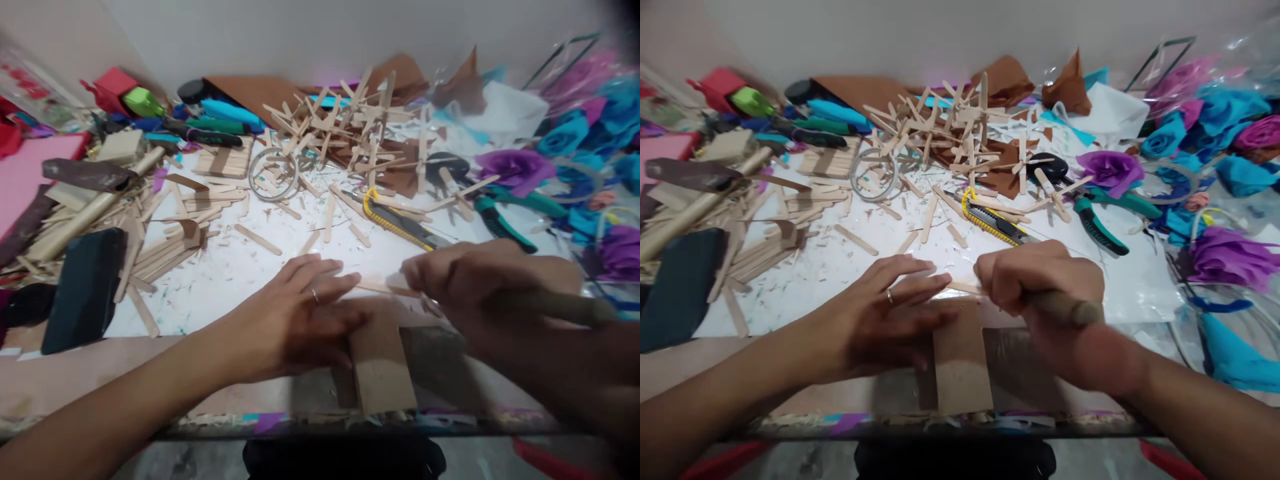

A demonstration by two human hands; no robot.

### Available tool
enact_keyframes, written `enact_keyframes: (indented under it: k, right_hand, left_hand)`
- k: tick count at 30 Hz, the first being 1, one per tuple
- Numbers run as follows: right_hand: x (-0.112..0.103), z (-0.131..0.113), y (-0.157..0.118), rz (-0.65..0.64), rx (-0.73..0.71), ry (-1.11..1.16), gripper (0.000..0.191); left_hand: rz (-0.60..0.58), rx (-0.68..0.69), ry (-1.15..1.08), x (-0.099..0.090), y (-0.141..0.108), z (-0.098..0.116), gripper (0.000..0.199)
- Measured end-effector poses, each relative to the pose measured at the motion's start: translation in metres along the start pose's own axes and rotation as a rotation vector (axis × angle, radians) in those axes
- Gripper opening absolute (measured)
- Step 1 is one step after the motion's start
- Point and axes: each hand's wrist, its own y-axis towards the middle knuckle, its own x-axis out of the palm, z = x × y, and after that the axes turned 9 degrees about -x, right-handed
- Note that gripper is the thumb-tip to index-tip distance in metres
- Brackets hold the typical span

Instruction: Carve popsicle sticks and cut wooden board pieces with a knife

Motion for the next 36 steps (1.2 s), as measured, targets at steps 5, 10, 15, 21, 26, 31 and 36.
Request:
enact_keyframes:
  k: [5, 10, 15, 21, 26, 31, 36]
  right_hand:
    - [-0.006, 0.022, 0.005, 0.021, -0.323, -0.248, 0.047]
    - [0.000, 0.029, 0.010, -0.136, -0.295, -0.433, 0.037]
    - [-0.001, 0.033, 0.010, -0.293, -0.142, -0.588, 0.038]
    - [0.002, 0.041, 0.007, -0.326, -0.072, -0.657, 0.039]
    - [0.006, 0.041, 0.007, -0.277, -0.132, -0.576, 0.036]
    - [0.006, 0.039, 0.008, -0.259, -0.133, -0.551, 0.035]
    - [0.008, 0.041, 0.007, -0.251, -0.155, -0.529, 0.034]
  left_hand:
    - [-0.014, -0.070, 0.118, -0.018, 0.007, -0.003, 0.045]
    - [0.187, -0.273, 0.230, -0.032, 0.007, -0.013, 0.036]
    - [0.377, -0.651, 0.429, -0.071, -0.042, -0.025, 0.038]
    - [0.228, -1.268, 0.580, -0.093, -0.134, -0.037, 0.062]
    - [0.143, -1.431, 0.579, -0.090, -0.149, -0.052, 0.072]
    - [0.181, -1.512, 0.585, -0.099, -0.148, -0.065, 0.074]
    - [0.187, -1.550, 0.579, -0.110, -0.155, -0.072, 0.077]
